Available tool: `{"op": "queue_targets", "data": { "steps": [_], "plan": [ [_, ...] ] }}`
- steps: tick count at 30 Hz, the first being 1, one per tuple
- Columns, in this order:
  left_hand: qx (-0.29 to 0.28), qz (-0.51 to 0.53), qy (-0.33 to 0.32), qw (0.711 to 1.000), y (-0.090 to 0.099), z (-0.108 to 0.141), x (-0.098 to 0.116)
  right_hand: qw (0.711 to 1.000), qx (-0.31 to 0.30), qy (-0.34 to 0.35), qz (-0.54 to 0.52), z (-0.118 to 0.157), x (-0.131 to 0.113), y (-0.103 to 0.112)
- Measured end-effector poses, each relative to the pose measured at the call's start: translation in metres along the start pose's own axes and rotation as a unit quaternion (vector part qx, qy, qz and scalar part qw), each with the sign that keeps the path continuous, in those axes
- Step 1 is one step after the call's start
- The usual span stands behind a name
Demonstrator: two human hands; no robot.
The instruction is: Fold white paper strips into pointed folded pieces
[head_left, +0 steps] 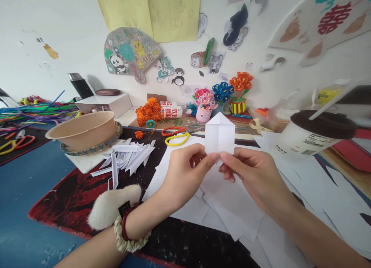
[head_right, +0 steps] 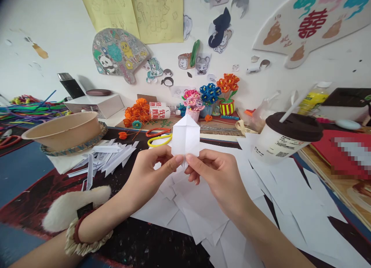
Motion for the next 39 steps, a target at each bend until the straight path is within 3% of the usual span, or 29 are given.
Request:
{"op": "queue_targets", "data": {
  "steps": [29,39],
  "plan": [
    [-0.021,0.037,-0.008,0.999,-0.0019,0.0014,0.0003,1.0,0.016,0.02,0.004,0.002,-0.0008,-0.0005],
    [-0.025,0.041,-0.053,0.997,0.0,-0.0018,0.0004,0.998,0.043,0.037,0.024,0.0021,-0.0038,0.002]
  ]
}}
Point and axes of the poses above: each hand's wrist, its own z-axis away from the middle knuckle, its own y-axis out of the back of the hand, x = y × z, the point moved 3 cm from there along -z, towards the middle knuckle, and after that the axes turned 3 degrees about -y, right-handed, at the moved point
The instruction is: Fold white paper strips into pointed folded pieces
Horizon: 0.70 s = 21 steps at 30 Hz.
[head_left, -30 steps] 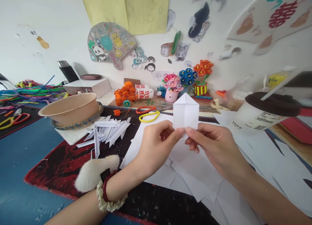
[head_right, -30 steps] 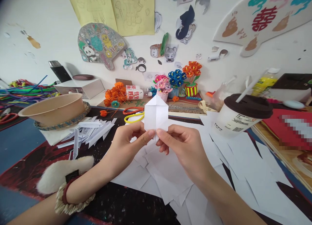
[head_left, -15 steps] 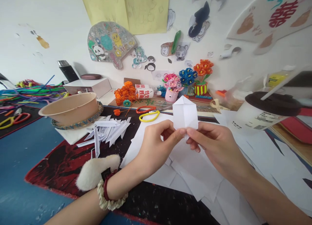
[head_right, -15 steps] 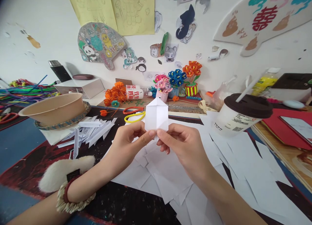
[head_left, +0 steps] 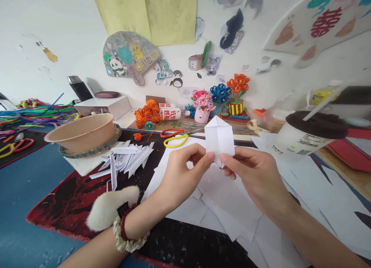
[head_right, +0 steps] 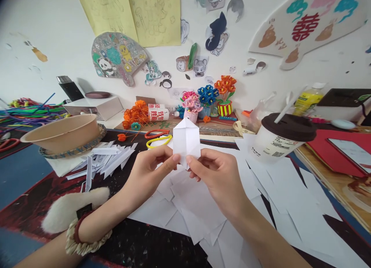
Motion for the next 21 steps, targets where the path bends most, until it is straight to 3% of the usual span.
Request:
{"op": "queue_targets", "data": {
  "steps": [5,14,21],
  "plan": [
    [0.007,-0.001,-0.01,1.0,0.001,0.001,0.001,1.0,-0.01,-0.007,0.001,0.0,0.001,-0.001],
    [-0.053,0.071,0.088,0.992,-0.008,0.0,-0.005,1.0,0.022,0.014,0.004,-0.001,0.002,0.001],
    [-0.044,0.119,0.118,0.985,-0.012,0.005,-0.005,0.999,0.027,0.022,-0.004,0.002,0.001,0.0]
  ]
}}
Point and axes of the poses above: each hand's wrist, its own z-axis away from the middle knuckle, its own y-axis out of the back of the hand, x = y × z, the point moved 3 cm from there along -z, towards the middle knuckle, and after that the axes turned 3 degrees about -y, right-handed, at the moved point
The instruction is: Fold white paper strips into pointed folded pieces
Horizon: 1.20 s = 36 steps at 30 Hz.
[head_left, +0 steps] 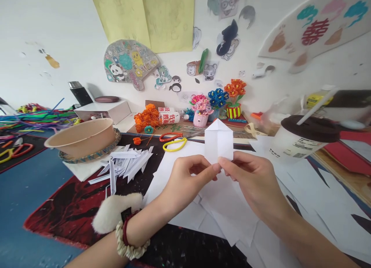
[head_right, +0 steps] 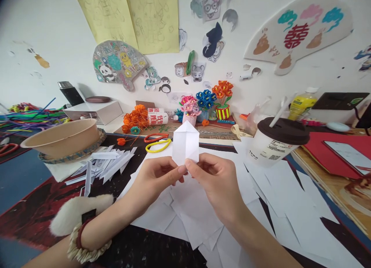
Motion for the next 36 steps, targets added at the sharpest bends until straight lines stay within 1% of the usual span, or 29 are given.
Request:
{"op": "queue_targets", "data": {
  "steps": [4,8,13,19,25,31,36],
  "plan": [
    [-0.006,0.014,-0.006,1.0,-0.0013,0.0011,0.0006,1.0,0.012,0.006,-0.001,0.0001,0.0008,-0.0007],
    [-0.003,0.011,-0.014,1.0,-0.0023,0.0015,-0.0003,1.0,0.006,0.011,0.002,0.0003,0.0011,-0.0018],
    [0.006,0.021,-0.007,1.0,-0.0025,0.0021,-0.0042,1.0,0.01,0.007,0.005,0.0016,0.0019,-0.0024],
    [-0.025,0.046,-0.006,0.999,-0.0039,0.001,-0.0023,1.0,0.004,0.008,-0.01,0.0012,0.0022,-0.0014],
    [-0.018,0.038,0.009,0.999,-0.0035,0.0011,-0.0022,1.0,0.013,0.017,0.004,0.0005,0.0011,0.0003],
    [-0.013,0.05,0.001,0.999,-0.0017,0.002,-0.0034,1.0,0.001,0.007,0.001,0.0005,0.002,0.0005],
    [0.004,0.058,0.007,0.998,-0.0011,0.0028,-0.0061,0.999,-0.013,-0.031,-0.013,-0.0011,0.0002,-0.0014]
  ]
}}
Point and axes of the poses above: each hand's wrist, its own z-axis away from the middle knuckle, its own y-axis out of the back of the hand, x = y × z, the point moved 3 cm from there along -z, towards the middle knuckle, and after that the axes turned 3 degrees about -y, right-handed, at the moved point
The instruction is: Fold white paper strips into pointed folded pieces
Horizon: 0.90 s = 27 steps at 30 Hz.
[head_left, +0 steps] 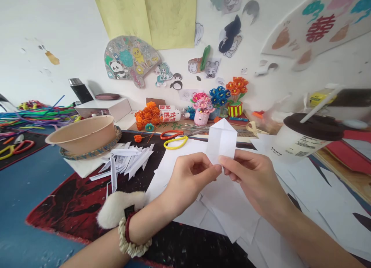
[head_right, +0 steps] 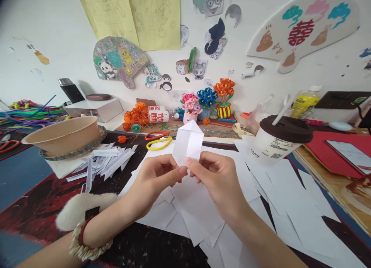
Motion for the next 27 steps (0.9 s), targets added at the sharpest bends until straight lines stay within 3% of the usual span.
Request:
{"op": "queue_targets", "data": {
  "steps": [7,21,27],
  "plan": [
    [0.042,0.029,-0.025,0.998,0.0054,-0.0022,0.005,0.996,-0.079,-0.048,-0.004,-0.0053,-0.0011,-0.002],
    [0.041,0.021,-0.001,0.999,0.0041,-0.0007,0.0025,0.998,-0.054,-0.008,-0.01,-0.0032,-0.0001,-0.0003],
    [0.04,0.033,-0.004,0.999,0.0042,-0.0012,0.004,0.997,-0.07,0.018,-0.007,-0.0042,-0.0022,-0.0022]
  ]
}}
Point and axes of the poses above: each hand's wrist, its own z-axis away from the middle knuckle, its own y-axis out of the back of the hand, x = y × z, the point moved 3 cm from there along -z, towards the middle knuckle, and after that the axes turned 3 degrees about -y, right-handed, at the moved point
